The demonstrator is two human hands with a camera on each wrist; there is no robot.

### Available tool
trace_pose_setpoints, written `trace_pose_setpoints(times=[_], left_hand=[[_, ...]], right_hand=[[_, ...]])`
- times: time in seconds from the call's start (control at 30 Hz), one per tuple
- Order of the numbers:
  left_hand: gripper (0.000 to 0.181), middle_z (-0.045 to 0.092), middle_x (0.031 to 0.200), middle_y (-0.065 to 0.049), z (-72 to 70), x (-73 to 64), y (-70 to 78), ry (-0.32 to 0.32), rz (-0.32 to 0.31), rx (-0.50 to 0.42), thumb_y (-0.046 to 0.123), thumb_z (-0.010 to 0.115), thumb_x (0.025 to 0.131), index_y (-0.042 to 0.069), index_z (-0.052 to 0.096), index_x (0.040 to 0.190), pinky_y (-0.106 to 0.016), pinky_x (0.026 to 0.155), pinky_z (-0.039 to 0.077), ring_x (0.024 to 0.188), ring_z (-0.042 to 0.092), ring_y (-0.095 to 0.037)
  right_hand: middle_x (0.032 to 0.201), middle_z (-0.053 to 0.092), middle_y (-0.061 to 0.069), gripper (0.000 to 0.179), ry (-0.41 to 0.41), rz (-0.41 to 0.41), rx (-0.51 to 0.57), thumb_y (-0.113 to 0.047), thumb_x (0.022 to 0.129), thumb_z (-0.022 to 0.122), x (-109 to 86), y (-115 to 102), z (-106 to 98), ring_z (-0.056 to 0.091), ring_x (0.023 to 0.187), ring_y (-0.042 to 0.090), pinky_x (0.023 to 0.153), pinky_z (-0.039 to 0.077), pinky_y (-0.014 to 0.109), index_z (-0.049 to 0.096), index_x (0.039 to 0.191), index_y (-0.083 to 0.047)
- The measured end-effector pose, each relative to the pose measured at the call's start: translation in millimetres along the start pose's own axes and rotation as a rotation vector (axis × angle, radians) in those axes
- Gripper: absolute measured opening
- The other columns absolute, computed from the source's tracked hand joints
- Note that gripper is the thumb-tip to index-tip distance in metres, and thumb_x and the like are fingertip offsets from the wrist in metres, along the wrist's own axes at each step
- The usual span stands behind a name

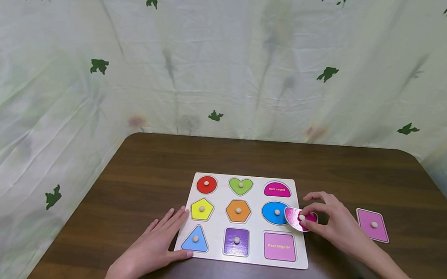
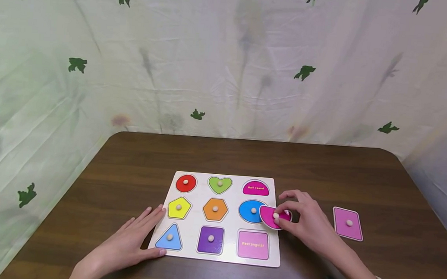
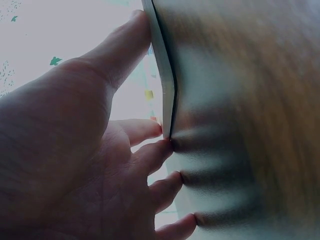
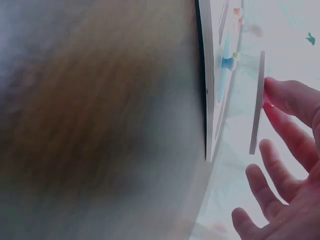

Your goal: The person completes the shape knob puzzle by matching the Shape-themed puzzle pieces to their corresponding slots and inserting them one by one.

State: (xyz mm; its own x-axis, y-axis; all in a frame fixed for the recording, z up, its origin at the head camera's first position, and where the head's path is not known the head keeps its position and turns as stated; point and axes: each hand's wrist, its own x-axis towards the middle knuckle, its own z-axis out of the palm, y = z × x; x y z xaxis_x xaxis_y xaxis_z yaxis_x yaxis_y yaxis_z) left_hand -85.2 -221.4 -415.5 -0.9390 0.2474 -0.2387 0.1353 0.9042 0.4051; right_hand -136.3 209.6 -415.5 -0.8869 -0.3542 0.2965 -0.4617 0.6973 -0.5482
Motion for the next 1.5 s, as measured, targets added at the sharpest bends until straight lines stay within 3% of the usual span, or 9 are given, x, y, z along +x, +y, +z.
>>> trace_pose_setpoints(times=[0.33,0.53,1.07,1.5], left_hand=[[0.103,0.024,0.162,0.001,-0.7,1.5,-0.5,0.002,0.003,-0.005,0.065,0.073,0.075,0.019,0.031,0.156,-0.064,0.112,0.017,0.148,0.016,-0.032],[0.103,0.024,0.162,0.001,-0.8,0.7,-1.4,-0.002,0.002,-0.017,0.064,0.074,0.075,0.019,0.030,0.156,-0.063,0.113,0.016,0.148,0.015,-0.032],[0.104,0.024,0.161,0.001,0.1,-0.1,-0.3,0.002,0.006,-0.012,0.066,0.073,0.074,0.019,0.030,0.156,-0.063,0.113,0.016,0.148,0.015,-0.031],[0.103,0.024,0.161,0.001,-0.5,-0.6,-0.7,-0.001,0.001,-0.022,0.066,0.073,0.074,0.020,0.030,0.156,-0.063,0.113,0.015,0.148,0.015,-0.031]], right_hand=[[0.117,0.059,0.001,0.024,-0.003,0.009,0.048,-0.021,0.074,0.088,14.6,-1,1,0.051,0.109,0.022,0.077,0.057,0.039,0.072,0.090,-0.029],[0.116,0.059,0.003,0.019,0.012,0.000,0.068,-0.024,0.077,0.086,27.3,-2,-1,0.051,0.109,0.023,0.078,0.056,0.045,0.073,0.090,-0.026],[0.120,0.058,0.006,0.015,-0.048,0.037,0.095,-0.030,0.083,0.081,64.5,5,5,0.050,0.114,0.029,0.083,0.055,0.049,0.073,0.092,-0.022],[0.119,0.057,0.007,0.014,-0.118,-0.039,0.075,-0.013,0.083,0.080,82.7,14,12,0.048,0.114,0.029,0.086,0.053,0.050,0.073,0.095,-0.018]])
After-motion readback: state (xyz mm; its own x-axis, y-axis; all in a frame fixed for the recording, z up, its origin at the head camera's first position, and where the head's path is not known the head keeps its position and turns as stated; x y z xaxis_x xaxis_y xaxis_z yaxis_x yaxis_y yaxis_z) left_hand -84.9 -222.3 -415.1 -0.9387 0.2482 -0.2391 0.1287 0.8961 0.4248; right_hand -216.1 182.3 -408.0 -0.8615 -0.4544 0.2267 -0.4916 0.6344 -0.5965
